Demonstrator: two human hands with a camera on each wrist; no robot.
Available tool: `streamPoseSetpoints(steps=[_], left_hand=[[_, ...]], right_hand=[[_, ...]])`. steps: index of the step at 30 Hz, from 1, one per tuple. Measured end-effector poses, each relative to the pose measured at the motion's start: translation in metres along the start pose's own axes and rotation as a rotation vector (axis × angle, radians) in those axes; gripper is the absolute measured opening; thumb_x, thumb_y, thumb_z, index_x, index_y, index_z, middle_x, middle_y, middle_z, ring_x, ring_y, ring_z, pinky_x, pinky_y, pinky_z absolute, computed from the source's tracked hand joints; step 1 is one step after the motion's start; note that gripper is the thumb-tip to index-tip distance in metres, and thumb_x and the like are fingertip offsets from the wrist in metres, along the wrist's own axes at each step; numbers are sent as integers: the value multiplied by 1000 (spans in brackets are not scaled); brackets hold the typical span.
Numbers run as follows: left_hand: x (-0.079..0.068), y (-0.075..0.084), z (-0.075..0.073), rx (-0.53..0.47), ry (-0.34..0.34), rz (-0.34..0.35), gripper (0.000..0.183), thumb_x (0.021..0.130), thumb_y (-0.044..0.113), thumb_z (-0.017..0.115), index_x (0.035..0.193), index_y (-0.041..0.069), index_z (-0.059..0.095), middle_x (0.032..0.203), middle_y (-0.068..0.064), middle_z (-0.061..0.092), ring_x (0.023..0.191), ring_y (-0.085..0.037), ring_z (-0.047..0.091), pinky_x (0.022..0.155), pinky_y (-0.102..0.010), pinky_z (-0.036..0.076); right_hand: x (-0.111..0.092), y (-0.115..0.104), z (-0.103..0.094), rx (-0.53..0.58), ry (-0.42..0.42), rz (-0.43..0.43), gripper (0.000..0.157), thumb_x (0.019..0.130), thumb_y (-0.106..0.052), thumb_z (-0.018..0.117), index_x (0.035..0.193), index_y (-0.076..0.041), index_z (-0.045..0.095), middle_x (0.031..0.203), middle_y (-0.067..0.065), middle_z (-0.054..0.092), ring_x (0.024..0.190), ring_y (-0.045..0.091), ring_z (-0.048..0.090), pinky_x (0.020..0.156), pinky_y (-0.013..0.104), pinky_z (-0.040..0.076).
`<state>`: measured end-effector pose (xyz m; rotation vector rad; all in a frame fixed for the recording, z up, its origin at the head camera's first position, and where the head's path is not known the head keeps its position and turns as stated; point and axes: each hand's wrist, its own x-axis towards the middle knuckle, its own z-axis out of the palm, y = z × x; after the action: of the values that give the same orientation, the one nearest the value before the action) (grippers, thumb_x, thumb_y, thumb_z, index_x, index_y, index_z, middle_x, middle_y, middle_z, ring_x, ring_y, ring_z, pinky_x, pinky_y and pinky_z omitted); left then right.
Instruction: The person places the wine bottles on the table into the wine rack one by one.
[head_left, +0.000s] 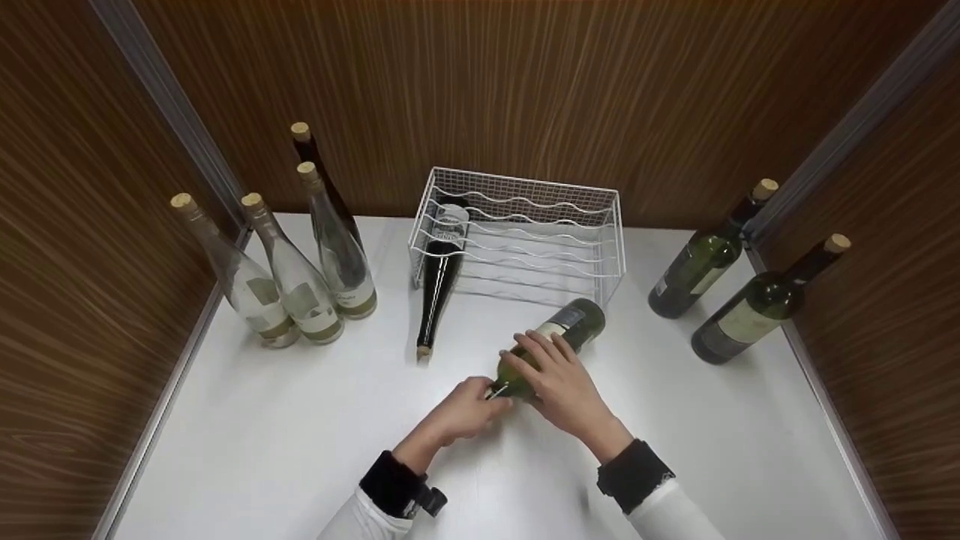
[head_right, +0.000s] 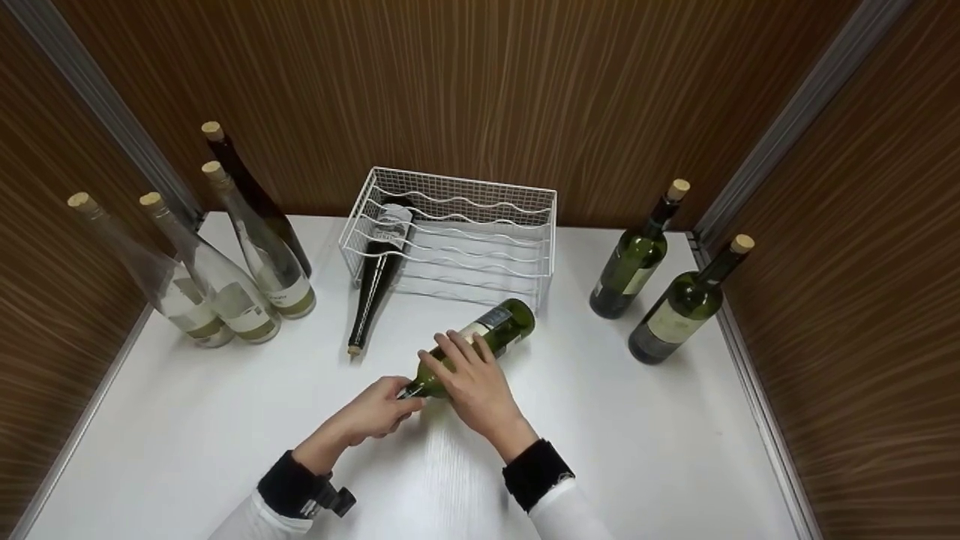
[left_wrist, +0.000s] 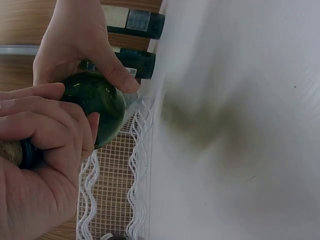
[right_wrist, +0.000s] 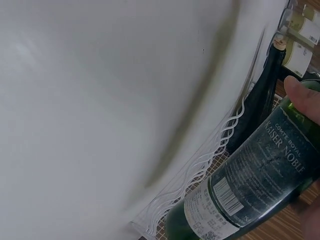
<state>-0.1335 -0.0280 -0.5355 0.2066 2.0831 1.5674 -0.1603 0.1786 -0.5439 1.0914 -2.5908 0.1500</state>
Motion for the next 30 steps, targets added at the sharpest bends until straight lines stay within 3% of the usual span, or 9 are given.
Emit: streamPoseSetpoints(steps=[7, 13, 22, 30], left_hand=[[-1, -6, -3, -114, 42, -12, 28, 97, 19, 59, 111, -5, 60, 58, 4, 43, 42, -6, 34, 36, -19, 28], [-2, -9, -5, -225, 58, 0, 22, 100, 16, 55, 108, -4, 59, 57, 5, 41, 40, -5, 30, 36, -19, 26], [0, -16, -8, -281, 142, 8, 20, 100, 16, 52, 99, -3, 56, 49, 5, 41, 38, -6, 33, 37, -20, 27], [2, -21, -8, -341, 220, -4, 19, 100, 16, 52, 100, -3, 53, 52, 3, 44, 38, -6, 35, 36, -20, 31]], right_hand=[[-3, 5, -3, 46, 23, 53, 89, 70, -23, 91, 146, -17, 45, 147, 15, 41, 136, 35, 37, 108, 56, 32], [-6, 5, -2, 72, -18, 129, 87, 77, -25, 85, 151, -17, 39, 151, 15, 36, 138, 35, 35, 106, 56, 35], [-13, 3, 1, 146, -22, 178, 77, 86, -29, 77, 151, -11, 39, 153, 15, 35, 137, 32, 36, 105, 54, 37], [-16, -1, 3, 137, -56, 207, 74, 90, -33, 73, 151, -12, 38, 153, 14, 35, 136, 33, 37, 104, 53, 38]])
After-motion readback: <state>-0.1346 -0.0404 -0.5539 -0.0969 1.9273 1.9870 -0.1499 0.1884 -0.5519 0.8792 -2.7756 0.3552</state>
